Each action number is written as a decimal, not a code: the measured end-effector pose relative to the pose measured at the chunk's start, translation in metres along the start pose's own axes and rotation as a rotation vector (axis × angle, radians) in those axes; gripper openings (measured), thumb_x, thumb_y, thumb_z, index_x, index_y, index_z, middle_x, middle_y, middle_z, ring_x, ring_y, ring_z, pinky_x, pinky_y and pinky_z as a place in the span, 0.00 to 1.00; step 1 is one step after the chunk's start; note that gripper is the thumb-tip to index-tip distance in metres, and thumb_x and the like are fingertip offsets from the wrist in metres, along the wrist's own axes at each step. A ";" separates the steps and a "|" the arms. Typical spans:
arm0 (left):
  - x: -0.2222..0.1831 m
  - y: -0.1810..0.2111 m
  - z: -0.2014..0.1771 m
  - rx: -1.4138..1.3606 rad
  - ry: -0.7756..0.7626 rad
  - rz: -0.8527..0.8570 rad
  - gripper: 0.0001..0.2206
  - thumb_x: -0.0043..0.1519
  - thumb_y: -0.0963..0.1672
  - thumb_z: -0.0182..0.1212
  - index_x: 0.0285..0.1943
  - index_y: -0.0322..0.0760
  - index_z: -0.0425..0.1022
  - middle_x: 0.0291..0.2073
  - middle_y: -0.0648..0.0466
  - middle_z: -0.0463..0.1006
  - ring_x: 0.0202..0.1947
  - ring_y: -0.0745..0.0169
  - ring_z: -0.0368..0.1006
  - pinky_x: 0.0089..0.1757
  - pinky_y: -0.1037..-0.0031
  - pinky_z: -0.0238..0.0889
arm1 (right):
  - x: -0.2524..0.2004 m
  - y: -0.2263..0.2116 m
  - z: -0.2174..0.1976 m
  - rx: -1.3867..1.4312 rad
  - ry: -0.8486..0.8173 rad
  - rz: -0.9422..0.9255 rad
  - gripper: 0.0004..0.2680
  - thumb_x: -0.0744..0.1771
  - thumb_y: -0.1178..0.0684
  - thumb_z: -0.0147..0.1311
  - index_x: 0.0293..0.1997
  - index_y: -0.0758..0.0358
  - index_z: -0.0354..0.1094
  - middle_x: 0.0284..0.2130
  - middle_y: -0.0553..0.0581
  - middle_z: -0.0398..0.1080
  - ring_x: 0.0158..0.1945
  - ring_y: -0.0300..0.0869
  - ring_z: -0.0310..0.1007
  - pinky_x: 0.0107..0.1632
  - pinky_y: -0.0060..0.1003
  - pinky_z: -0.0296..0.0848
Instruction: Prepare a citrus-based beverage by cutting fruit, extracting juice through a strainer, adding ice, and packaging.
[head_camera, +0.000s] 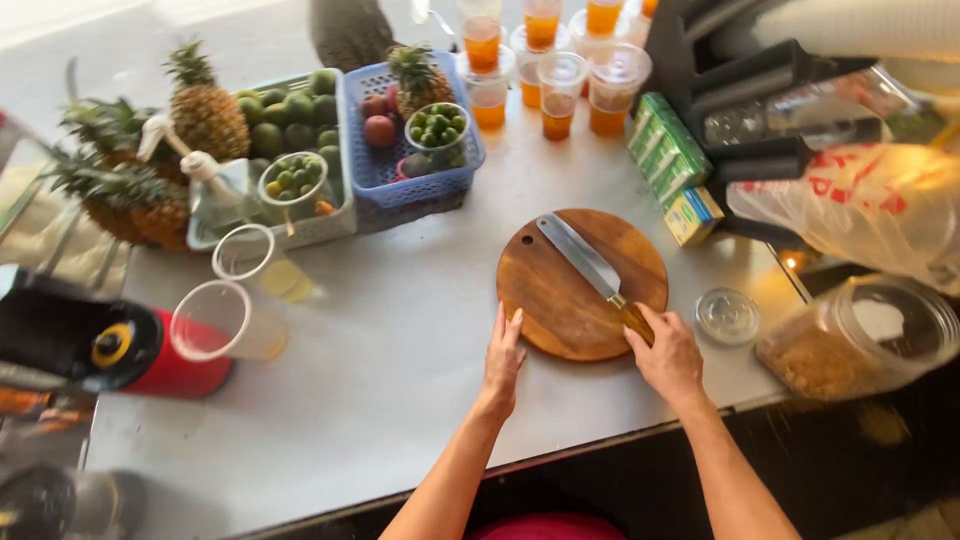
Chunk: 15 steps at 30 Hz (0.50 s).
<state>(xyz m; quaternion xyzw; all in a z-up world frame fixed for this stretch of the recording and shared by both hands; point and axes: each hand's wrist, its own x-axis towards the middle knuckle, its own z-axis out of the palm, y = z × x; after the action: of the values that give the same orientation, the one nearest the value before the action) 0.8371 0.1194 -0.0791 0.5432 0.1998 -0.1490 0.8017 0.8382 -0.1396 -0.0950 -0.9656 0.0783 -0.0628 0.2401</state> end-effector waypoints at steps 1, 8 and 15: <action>0.005 0.002 -0.002 0.013 -0.027 -0.008 0.38 0.63 0.54 0.52 0.82 0.50 0.40 0.79 0.52 0.49 0.77 0.57 0.47 0.68 0.55 0.43 | 0.001 0.007 0.007 -0.004 0.017 0.025 0.19 0.65 0.42 0.59 0.64 0.48 0.69 0.49 0.61 0.71 0.53 0.57 0.71 0.52 0.50 0.72; 0.048 0.011 -0.065 0.218 -0.119 0.159 0.32 0.66 0.53 0.52 0.78 0.46 0.51 0.64 0.47 0.69 0.63 0.60 0.66 0.58 0.67 0.58 | 0.015 -0.019 -0.013 -0.186 0.170 -0.051 0.21 0.64 0.42 0.59 0.62 0.57 0.70 0.49 0.60 0.73 0.53 0.55 0.70 0.54 0.49 0.69; 0.053 0.085 -0.189 0.311 0.234 0.358 0.19 0.70 0.51 0.49 0.52 0.33 0.80 0.17 0.54 0.76 0.19 0.68 0.69 0.25 0.76 0.63 | 0.032 -0.125 -0.050 0.113 -0.113 0.112 0.18 0.65 0.44 0.55 0.62 0.54 0.70 0.43 0.57 0.78 0.43 0.50 0.78 0.48 0.43 0.74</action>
<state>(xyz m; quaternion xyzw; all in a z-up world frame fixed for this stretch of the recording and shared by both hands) 0.8926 0.3252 -0.0982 0.7000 0.1668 0.0301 0.6938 0.8763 -0.0590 0.0105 -0.9465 0.1148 0.0012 0.3016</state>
